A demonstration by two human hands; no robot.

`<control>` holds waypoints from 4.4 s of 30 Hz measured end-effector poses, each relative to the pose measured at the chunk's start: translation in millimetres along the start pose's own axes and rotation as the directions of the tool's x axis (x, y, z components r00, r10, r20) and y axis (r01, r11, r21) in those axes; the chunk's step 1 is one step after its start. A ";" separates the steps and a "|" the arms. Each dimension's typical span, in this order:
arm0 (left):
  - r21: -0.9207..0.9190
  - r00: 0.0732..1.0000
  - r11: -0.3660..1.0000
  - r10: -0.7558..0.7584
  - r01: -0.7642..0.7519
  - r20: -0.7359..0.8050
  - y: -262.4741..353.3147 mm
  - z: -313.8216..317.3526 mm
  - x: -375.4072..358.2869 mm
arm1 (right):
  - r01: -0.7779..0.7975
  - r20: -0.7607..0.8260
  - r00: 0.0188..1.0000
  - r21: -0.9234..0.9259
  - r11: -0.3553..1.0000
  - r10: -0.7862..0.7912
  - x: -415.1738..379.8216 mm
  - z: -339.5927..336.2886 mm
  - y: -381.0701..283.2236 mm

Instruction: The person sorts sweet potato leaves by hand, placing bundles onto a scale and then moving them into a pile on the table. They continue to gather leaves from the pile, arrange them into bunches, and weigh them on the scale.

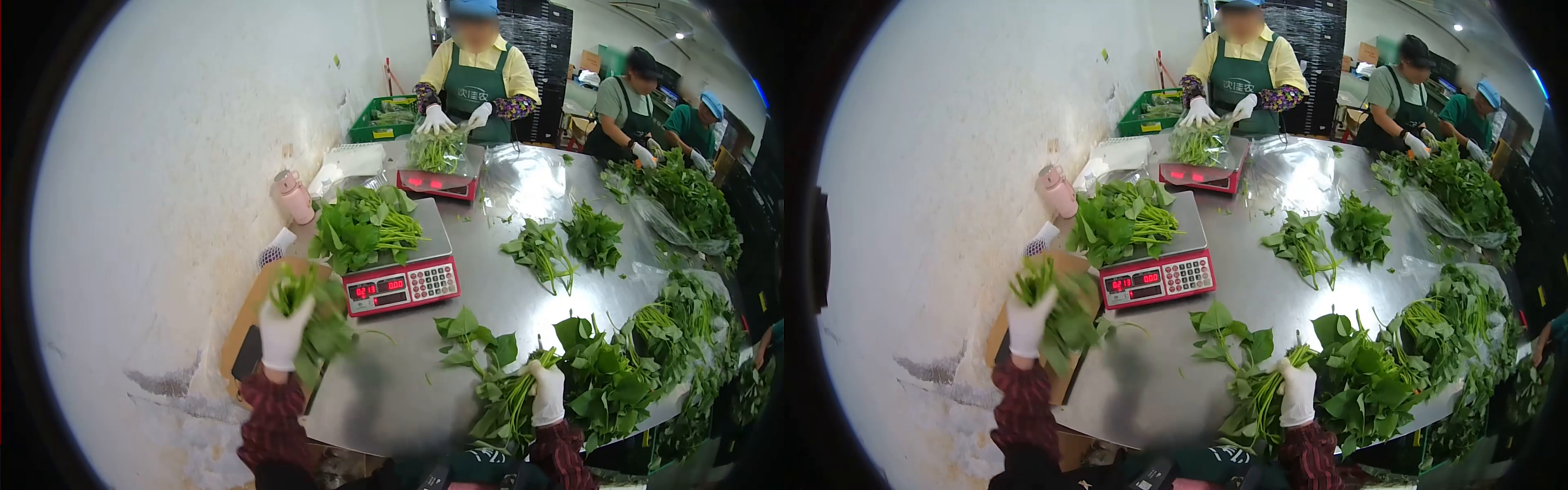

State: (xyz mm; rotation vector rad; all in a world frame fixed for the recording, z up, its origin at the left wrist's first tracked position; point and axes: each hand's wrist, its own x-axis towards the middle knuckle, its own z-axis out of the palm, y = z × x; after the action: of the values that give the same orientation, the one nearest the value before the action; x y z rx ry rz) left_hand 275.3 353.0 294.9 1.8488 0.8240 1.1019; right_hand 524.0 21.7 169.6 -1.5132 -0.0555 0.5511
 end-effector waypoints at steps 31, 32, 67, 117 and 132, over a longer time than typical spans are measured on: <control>0.180 0.566 0.636 0.478 -0.751 0.671 -56.9 135.4 172.7 | -0.211 0.406 0.853 -0.309 0.927 0.329 -40.9 48.9 -17.2; 0.176 0.590 0.662 0.474 -0.728 0.654 -54.7 128.5 154.0 | -0.200 0.417 0.853 -0.295 0.934 0.314 -41.8 45.9 -16.7; -0.147 0.569 0.766 -0.319 0.625 0.758 -63.5 171.4 -164.9 | -0.218 0.369 0.916 0.124 0.968 0.159 -26.5 49.3 7.2; 0.089 0.696 0.856 0.349 -0.509 0.627 -87.5 99.7 30.7 | -0.147 0.317 0.930 -0.142 0.979 0.186 -36.3 32.8 -10.4; 0.384 0.898 0.863 0.158 -0.328 0.411 -196.7 140.9 -124.5 | -0.144 0.289 0.939 -0.170 0.975 0.189 -52.4 30.0 -23.0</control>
State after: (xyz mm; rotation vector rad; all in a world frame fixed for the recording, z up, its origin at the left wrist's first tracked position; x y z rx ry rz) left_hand 328.2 295.1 34.3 2.5131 0.6607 0.7048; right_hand 474.0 30.7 209.6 -1.5728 -0.2109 0.9323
